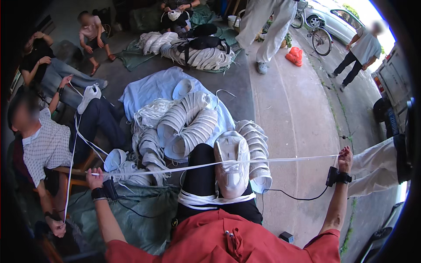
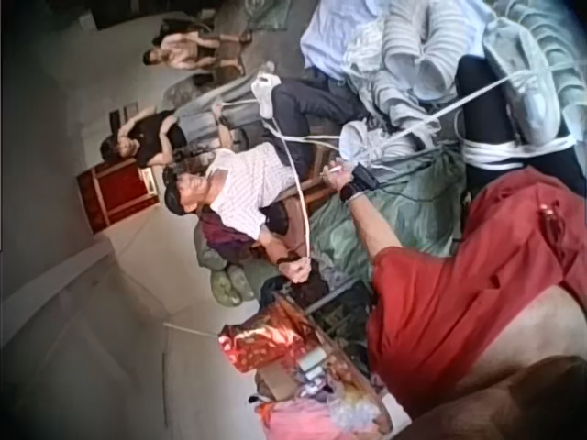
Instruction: The recorder is threading laces into a white sneaker component as part of a manufacturing batch.
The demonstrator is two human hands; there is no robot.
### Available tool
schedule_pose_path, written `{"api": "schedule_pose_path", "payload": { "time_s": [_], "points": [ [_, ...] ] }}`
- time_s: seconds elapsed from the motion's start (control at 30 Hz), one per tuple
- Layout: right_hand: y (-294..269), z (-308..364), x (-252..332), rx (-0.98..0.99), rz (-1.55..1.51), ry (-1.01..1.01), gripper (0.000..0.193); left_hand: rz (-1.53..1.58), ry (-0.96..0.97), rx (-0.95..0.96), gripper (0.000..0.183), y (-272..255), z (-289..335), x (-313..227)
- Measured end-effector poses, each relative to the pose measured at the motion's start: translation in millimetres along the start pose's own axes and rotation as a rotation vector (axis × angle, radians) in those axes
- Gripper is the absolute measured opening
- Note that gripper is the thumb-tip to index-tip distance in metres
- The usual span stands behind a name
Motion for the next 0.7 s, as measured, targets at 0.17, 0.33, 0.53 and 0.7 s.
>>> {"api": "schedule_pose_path", "payload": {
  "time_s": [0.17,0.33,0.53,0.7],
  "points": [
    [-58,-5,-2,-0.288,0.027,0.008,0.007,-0.228,0.017,-0.069,0.025,-7,16,27],
    [-101,3,-28,-0.238,0.093,0.039,0.006,-0.648,0.059,0.437,0.013,69,151,183],
    [-151,32,-41,-0.341,0.152,0.077,0.003,-0.985,-0.033,1.204,0.018,137,324,311],
    [-167,74,-77,-0.377,0.196,0.276,0.01,-1.192,-0.264,1.321,0.018,140,360,331]
  ]
}}
Point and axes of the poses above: each hand's wrist, its own z-axis away from the middle knuckle, its own y-axis out of the palm, x = y × z, the point moved 3 cm from there along -z, towards the middle knuckle, and after that the axes turned 8 degrees about z, right-handed, at the moved point
